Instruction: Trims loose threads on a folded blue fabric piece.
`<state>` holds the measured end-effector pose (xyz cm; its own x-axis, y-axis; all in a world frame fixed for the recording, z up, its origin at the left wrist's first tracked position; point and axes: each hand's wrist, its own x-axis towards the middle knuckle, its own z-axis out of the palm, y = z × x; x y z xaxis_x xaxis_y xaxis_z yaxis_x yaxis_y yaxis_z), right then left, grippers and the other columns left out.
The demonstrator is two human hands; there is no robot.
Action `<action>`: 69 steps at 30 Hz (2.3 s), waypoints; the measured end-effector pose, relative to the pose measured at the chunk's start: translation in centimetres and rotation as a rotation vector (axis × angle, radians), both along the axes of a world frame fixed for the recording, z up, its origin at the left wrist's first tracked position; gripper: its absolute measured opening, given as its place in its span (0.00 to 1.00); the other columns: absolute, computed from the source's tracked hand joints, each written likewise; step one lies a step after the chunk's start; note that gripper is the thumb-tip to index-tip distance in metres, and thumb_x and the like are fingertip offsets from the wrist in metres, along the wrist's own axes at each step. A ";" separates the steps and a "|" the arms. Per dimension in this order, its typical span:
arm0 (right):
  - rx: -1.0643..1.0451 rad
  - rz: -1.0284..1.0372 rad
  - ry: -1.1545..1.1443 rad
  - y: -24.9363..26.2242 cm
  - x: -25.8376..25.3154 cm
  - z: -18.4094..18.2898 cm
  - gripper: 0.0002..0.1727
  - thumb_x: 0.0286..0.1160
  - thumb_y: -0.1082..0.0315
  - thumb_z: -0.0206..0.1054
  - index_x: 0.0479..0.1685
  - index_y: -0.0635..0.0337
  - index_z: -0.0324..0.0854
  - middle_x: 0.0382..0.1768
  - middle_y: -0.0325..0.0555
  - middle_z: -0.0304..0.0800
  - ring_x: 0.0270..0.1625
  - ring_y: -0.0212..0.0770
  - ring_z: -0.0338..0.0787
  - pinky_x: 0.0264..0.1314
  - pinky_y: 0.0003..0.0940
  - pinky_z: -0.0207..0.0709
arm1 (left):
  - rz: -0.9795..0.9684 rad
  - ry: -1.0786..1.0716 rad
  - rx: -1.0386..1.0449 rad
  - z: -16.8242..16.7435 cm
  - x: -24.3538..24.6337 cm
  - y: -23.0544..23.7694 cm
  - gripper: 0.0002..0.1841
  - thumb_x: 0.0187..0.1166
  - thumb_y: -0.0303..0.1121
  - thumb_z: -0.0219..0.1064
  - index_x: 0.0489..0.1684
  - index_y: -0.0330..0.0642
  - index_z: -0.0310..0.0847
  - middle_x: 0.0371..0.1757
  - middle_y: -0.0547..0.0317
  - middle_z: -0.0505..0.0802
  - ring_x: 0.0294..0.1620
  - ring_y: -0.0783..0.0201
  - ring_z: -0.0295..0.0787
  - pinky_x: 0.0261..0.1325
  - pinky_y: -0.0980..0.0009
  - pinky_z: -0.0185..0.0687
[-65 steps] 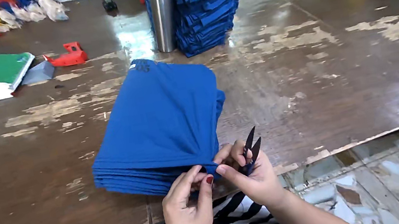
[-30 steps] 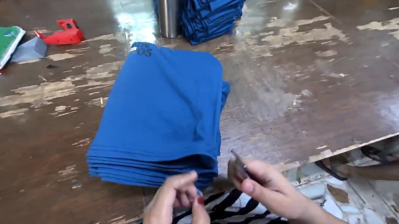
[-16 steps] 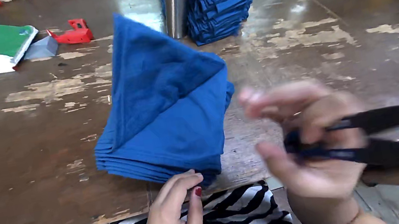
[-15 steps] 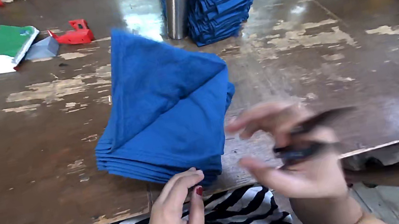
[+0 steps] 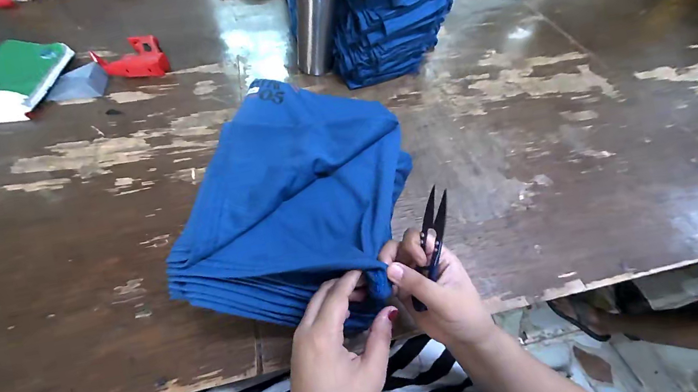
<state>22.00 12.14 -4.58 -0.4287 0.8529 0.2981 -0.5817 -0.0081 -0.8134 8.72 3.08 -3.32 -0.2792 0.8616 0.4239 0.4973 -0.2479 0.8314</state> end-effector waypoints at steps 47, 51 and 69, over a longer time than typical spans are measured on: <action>0.462 -0.157 -0.244 0.3 -0.1 0.5 0.10 0.76 0.76 0.68 0.41 0.52 0.72 0.45 0.34 0.88 0.45 0.22 0.87 0.47 0.17 0.82 | -0.030 -0.171 0.087 0.7 0.6 0.1 0.23 0.73 0.28 0.70 0.66 0.22 0.80 0.56 0.46 0.90 0.53 0.70 0.91 0.53 0.77 0.91; 0.557 -0.193 -0.307 -0.1 -0.3 0.2 0.08 0.78 0.73 0.66 0.42 0.52 0.71 0.45 0.33 0.88 0.46 0.20 0.86 0.48 0.15 0.81 | 0.023 -0.240 0.172 0.4 0.5 1.0 0.22 0.72 0.31 0.76 0.60 0.21 0.84 0.53 0.49 0.90 0.54 0.72 0.89 0.55 0.78 0.88; 0.196 0.653 -0.348 -2.0 4.2 -1.7 0.24 0.90 0.42 0.51 0.40 0.53 0.75 0.28 0.30 0.74 0.26 0.17 0.70 0.27 0.13 0.63 | -0.095 -0.608 0.211 1.0 -1.0 0.5 0.20 0.70 0.16 0.69 0.61 0.36 0.77 0.43 0.68 0.94 0.43 0.74 0.92 0.51 0.76 0.90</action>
<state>26.23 10.09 -6.26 -0.9244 0.3395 0.1739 -0.2189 -0.0988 -0.9707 7.75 3.61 -2.32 -0.4491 0.8100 0.3771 -0.0787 -0.4562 0.8864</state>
